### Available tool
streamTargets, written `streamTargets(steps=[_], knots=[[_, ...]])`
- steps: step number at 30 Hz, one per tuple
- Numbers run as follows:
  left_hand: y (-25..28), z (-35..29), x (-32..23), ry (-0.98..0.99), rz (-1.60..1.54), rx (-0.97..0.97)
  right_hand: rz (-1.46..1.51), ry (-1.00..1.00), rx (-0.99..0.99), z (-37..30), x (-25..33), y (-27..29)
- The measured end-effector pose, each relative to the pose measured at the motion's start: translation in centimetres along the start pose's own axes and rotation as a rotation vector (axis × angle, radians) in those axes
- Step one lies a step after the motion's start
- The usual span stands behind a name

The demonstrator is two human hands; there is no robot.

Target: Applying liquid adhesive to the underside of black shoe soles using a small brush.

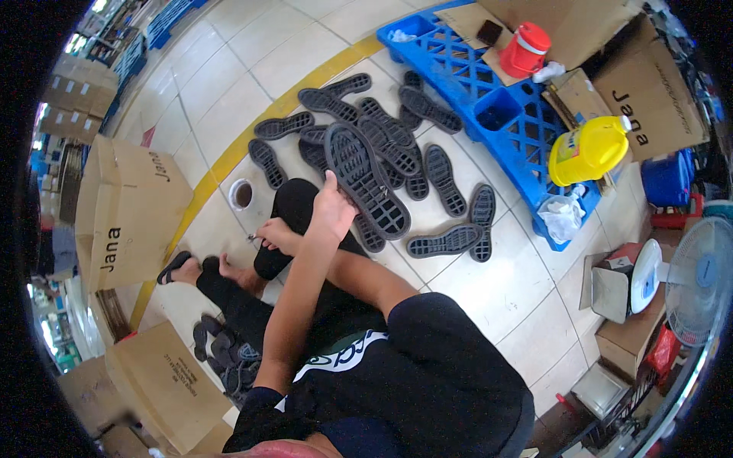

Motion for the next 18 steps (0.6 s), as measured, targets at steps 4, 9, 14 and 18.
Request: streamTargets(steps=[4,9,14,18], knots=[[2.4,3.5,5.8,0.232,0.224,-0.194,-0.062,0.009,-0.001,-0.3,0.2,0.0],[0.7,5.5,9.9,0.594,0.353,-0.059,0.228,-0.012,0.12,-1.6,1.0,0.2],[2.2,0.0,1.9,0.056,0.35,0.129,0.405,0.03,0.135,-1.7,1.5,0.1],[5.6,-15.0,-7.2,-0.168,0.455,0.149,0.458,0.083,0.142,0.1,1.9,0.8]])
Point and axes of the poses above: each hand's wrist, its own z-axis towards the middle knuckle, its own y-axis out of the back of the hand, x = y × z, the point moved 6 cm from there along z, towards the middle knuckle, and after that the axes turned 11 degrees about x, right-handed, at the moved point
